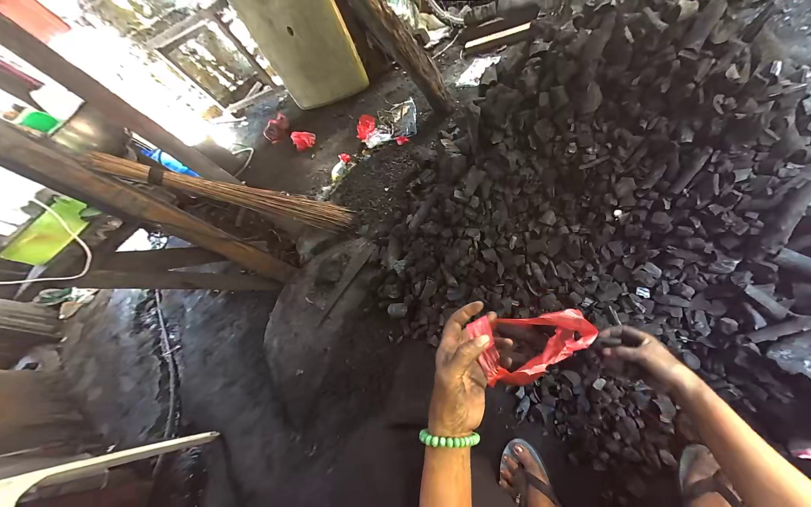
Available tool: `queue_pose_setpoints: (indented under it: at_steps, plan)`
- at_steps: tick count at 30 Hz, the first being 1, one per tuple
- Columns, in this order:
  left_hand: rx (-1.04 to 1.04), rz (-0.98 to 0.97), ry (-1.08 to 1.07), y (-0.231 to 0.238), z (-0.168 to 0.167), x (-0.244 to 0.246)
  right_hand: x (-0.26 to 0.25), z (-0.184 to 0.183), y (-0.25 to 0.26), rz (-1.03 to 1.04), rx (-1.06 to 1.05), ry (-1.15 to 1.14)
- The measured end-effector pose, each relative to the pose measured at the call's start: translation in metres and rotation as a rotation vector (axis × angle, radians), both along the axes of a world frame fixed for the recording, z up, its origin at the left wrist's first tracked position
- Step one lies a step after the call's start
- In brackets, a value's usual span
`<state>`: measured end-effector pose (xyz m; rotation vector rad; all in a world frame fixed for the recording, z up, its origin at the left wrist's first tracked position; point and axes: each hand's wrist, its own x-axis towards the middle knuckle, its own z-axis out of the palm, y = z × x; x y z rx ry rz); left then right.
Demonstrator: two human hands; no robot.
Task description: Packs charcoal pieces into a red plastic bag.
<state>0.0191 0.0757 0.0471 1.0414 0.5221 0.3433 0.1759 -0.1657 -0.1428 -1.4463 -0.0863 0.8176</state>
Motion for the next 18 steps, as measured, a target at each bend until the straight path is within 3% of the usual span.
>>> queue_pose_setpoints:
  at_steps: [3, 6, 8, 11, 12, 14, 16, 18]
  plan:
    - [0.005, -0.09, 0.0, -0.003, -0.003, 0.004, 0.015, 0.05, 0.014, 0.076, 0.401, 0.059]
    - [-0.03, -0.145, -0.011, -0.005, -0.002, 0.006, 0.016, 0.088, 0.05, 0.441, 0.47, -0.103]
    - [-0.06, -0.163, -0.028, -0.006, -0.001, 0.007, 0.004, 0.101, 0.086, 0.596, 0.217, -0.284]
    - [-0.097, -0.143, -0.048, -0.007, 0.001, 0.008, -0.014, 0.109, 0.128, 0.842, -0.334, -0.653]
    - [-0.088, -0.119, -0.041, -0.007, 0.002, 0.008, -0.017, 0.112, 0.131, 0.891, -0.406, -0.708]
    - [-0.062, -0.056, -0.019, -0.006, 0.003, 0.006, -0.015, 0.112, 0.115, 0.709, -0.281, -0.754]
    - [-0.012, 0.004, -0.003, -0.004, 0.004, 0.003, -0.008, 0.092, 0.081, 0.302, 0.008, -0.594]
    - [0.027, 0.039, -0.025, -0.002, 0.005, 0.0, 0.0, 0.057, 0.037, -0.16, 0.005, -0.349]
